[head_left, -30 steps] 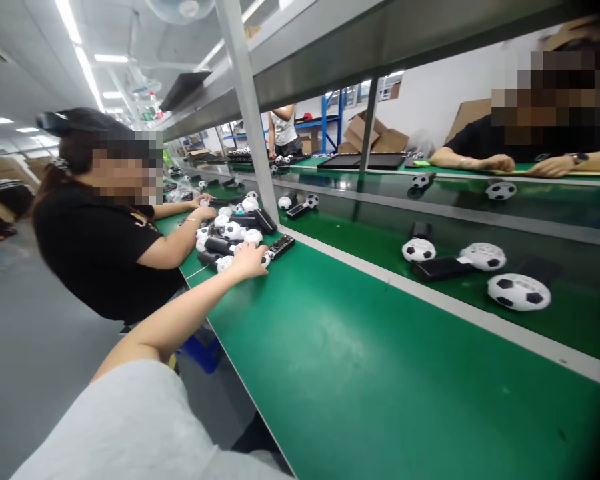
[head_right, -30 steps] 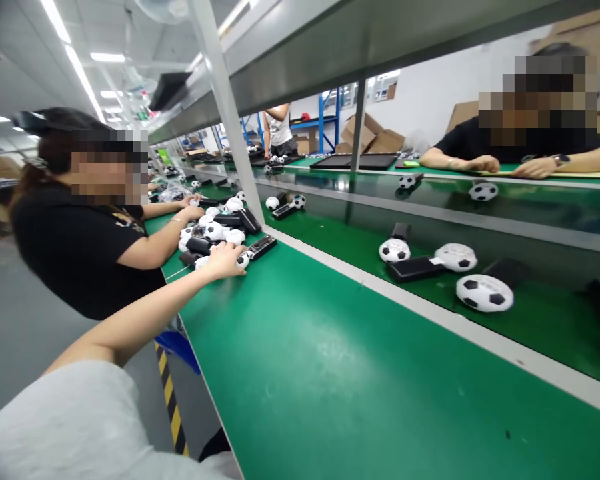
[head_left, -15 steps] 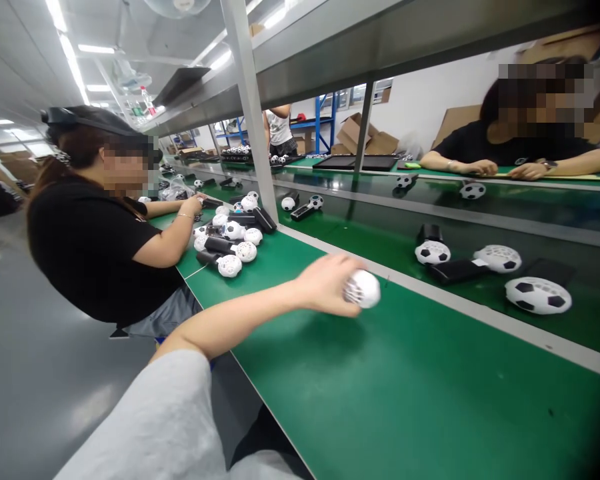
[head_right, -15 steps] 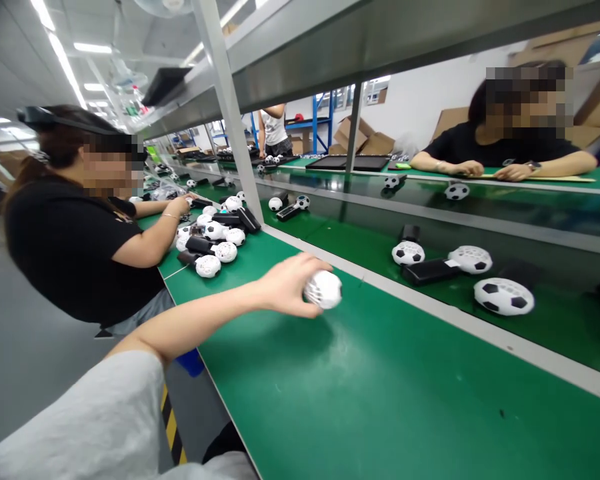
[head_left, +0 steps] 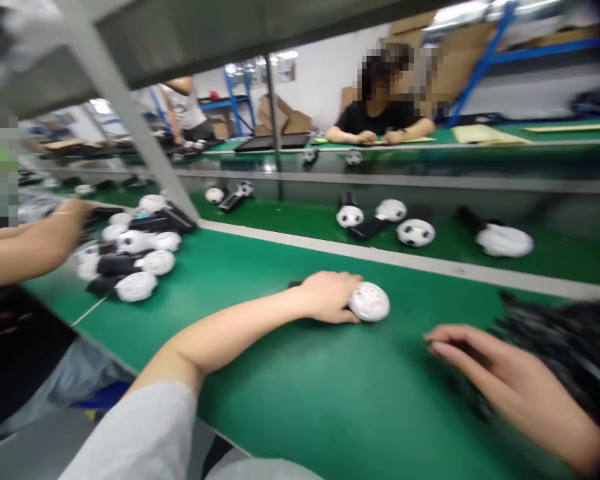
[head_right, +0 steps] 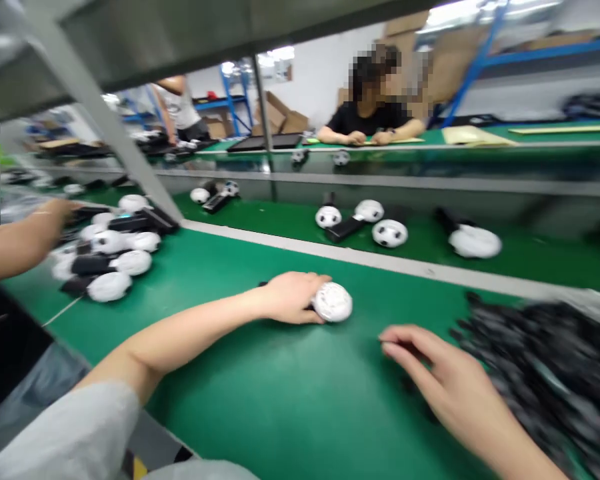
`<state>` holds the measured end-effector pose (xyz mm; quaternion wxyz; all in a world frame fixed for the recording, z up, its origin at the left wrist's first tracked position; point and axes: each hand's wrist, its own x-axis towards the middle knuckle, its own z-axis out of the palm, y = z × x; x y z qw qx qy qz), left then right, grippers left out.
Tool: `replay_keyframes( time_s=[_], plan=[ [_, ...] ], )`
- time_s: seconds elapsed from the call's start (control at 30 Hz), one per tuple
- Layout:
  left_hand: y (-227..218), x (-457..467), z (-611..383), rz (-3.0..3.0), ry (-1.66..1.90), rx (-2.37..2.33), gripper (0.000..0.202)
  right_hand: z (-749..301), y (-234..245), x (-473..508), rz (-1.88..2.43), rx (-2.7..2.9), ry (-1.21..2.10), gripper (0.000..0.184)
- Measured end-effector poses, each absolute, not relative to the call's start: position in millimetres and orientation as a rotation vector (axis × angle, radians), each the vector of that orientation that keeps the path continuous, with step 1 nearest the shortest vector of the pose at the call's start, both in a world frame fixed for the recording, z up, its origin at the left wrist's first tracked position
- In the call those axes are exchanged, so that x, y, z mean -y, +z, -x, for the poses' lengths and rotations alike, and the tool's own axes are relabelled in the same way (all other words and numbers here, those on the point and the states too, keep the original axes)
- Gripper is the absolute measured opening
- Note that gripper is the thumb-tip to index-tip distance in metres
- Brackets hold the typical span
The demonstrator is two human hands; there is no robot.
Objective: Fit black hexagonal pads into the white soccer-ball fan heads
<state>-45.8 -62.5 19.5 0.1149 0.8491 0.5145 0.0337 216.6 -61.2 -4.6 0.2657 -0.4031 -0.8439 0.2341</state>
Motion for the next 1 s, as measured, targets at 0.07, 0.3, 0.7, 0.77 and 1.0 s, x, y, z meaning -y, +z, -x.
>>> replay_keyframes(
  time_s=[0.07,0.3,0.7,0.77,1.0],
  plan=[
    [17.7,68.0,34.4,-2.406,0.06,-1.61,0.074,-213.8,8.0,63.5,1.043,2.235,0.738,0.024],
    [20.0,70.8,-3.5,-2.295,0.076,-1.473,0.072,-211.6,18.1,65.2,1.113,2.005,1.008,0.012],
    [17.7,63.1,-0.3,-2.24,0.338,-1.378,0.066,-203.2,-9.5,61.1,0.93,1.967,0.893,0.007],
    [17.9,61.7,-1.4,-2.233,0.348,-1.389,0.061,-202.2,-11.8,60.7,0.957,1.934,0.914,0.009],
    [15.4,60.0,-0.5,-2.282,0.382,-1.337,0.058,-201.0,-14.4,59.5,1.018,1.857,1.06,0.024]
  ],
)
